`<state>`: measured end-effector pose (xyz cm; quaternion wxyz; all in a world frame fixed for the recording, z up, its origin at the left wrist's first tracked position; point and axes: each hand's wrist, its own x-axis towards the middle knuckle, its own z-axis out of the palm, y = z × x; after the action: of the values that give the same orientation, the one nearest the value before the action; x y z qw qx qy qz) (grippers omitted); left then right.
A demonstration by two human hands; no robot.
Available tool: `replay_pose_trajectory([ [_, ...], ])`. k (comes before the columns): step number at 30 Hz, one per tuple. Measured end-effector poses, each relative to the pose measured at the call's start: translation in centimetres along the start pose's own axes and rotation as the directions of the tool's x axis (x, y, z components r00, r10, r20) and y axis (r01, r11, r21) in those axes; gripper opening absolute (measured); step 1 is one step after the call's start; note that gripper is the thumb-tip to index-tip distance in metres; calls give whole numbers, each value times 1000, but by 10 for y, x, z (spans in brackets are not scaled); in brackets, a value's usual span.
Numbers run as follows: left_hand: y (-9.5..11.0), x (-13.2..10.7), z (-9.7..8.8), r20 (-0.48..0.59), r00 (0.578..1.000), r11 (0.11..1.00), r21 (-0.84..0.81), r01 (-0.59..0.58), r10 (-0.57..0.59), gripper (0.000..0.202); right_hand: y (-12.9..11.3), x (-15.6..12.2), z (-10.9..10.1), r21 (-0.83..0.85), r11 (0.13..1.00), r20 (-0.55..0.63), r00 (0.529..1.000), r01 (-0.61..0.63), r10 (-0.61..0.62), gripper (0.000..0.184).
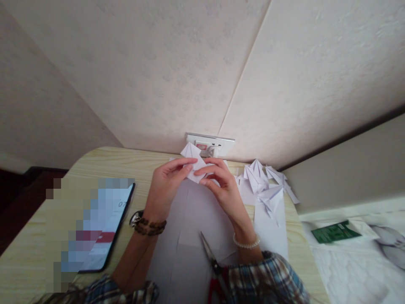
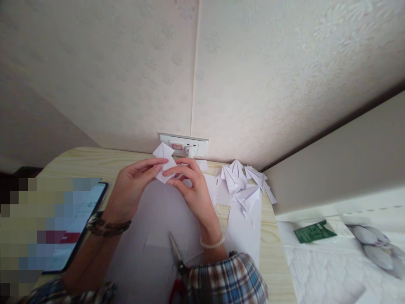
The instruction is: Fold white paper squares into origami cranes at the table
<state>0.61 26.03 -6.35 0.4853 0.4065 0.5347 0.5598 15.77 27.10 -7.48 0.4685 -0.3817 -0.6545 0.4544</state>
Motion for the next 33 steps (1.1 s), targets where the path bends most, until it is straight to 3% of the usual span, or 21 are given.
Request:
replay_pose_trajectory([
  [7, 4, -1, 1, 17, 999, 997, -63, 43, -42, 20, 0, 0, -1, -29, 999, -52, 998, 37, -39, 7],
  [14, 9, -4, 4, 65, 998, 1000, -2, 5, -4, 16, -1, -1, 2, -77, 994, -159, 983, 78, -90, 7],
  [22, 8, -3, 3, 51, 998, 997, 63, -42, 39, 17, -2, -1, -1, -122, 987, -147, 981, 108, -126, 9],
  [28, 7, -3, 2, 117, 986, 986, 100, -130, 118, 19, 0, -1, 0, -106, 991, -125, 987, 87, -100, 6],
  [33, 9, -5, 3, 155, 977, 980, 112, -165, 147, 21, 0, -2, 4, -58, 998, -191, 980, 34, -45, 6],
])
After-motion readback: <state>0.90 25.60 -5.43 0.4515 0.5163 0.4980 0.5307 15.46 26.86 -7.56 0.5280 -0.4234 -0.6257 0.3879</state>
